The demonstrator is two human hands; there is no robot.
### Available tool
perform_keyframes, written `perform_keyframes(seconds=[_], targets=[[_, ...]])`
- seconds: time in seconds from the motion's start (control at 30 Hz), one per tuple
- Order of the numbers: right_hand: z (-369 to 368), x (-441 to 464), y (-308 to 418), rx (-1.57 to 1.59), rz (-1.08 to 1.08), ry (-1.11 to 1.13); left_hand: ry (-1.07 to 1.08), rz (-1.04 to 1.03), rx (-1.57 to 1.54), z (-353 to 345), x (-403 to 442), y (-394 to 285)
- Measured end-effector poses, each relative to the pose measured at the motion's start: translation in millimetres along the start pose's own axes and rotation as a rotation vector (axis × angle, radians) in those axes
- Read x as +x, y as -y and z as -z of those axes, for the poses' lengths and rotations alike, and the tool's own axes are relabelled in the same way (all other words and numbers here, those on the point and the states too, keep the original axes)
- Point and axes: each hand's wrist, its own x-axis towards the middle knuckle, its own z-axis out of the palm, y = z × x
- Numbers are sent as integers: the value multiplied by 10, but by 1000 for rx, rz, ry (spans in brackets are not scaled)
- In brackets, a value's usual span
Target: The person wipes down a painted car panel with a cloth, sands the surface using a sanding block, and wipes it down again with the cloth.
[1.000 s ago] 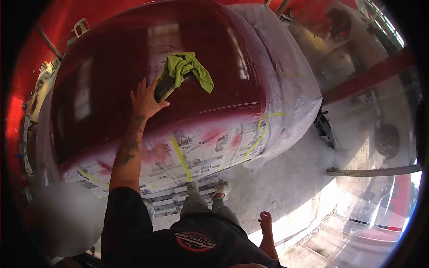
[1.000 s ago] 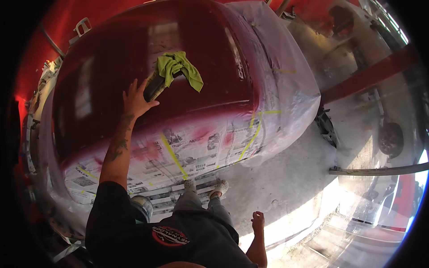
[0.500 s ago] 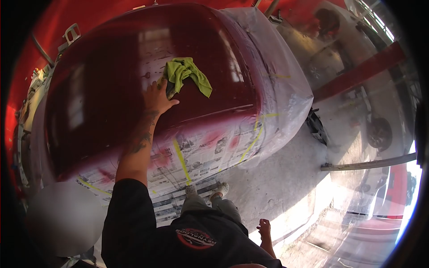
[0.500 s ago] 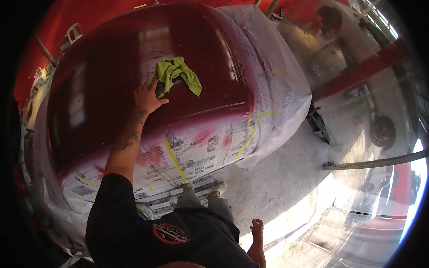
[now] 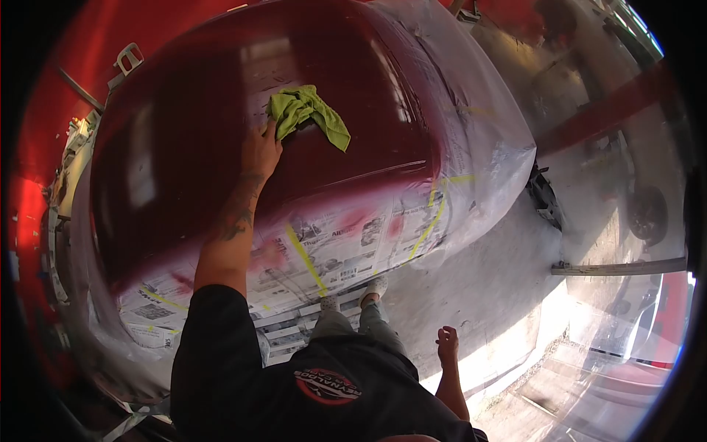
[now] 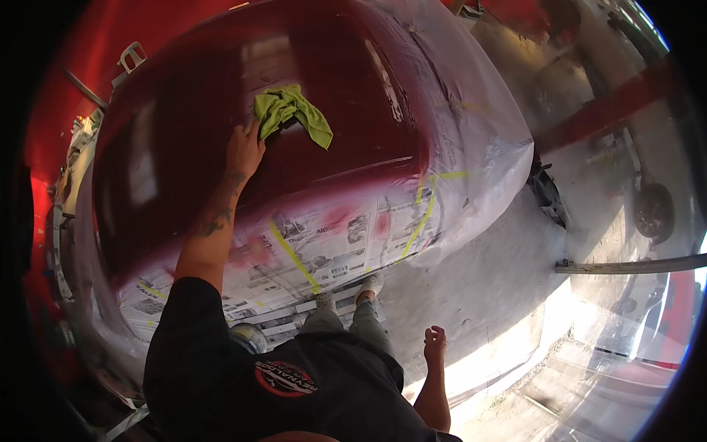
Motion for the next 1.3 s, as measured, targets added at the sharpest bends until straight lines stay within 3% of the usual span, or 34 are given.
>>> perform_keyframes(seconds=[0.07,0.13,0.23,0.37,0.47,0.5,0.57,0.63,0.67,0.77,0.8,0.87,1.0,1.03,1.3], targets=[[-169,488,415,-107,202,-10,67,52,57,40,31,-82],[-272,738,1313,-214,491,-63,95,32,56,47,49,48],[-477,1201,2399,39,592,105,192,112,62,361,78,121],[-808,1744,3522,48,871,-21,488,239,364,978,75,543],[-1022,2057,3960,3,884,-161,373,259,361,1351,-54,772],[-1111,2178,4021,19,864,-160,379,243,380,1390,9,624],[-1278,2381,4106,-23,931,-337,294,157,135,1420,102,245],[-1403,2511,4128,16,901,-322,242,64,-63,1274,262,-507],[-1479,2567,4134,17,913,-363,168,-120,-102,1130,334,-831],[-1612,2616,4139,32,899,-394,126,-297,-277,467,670,-1595],[-1635,2613,4125,31,889,-382,65,-404,-204,250,793,-1796],[-1650,2605,4104,44,883,-375,112,-397,-232,-97,1054,-2185],[-1633,2616,4116,71,869,-359,207,-349,-323,-744,1477,-2451],[-1628,2608,4124,79,861,-350,148,-437,-289,-871,1531,-2440],[-1590,2592,4140,108,834,-321,90,-644,-115,-936,1665,-2504]])
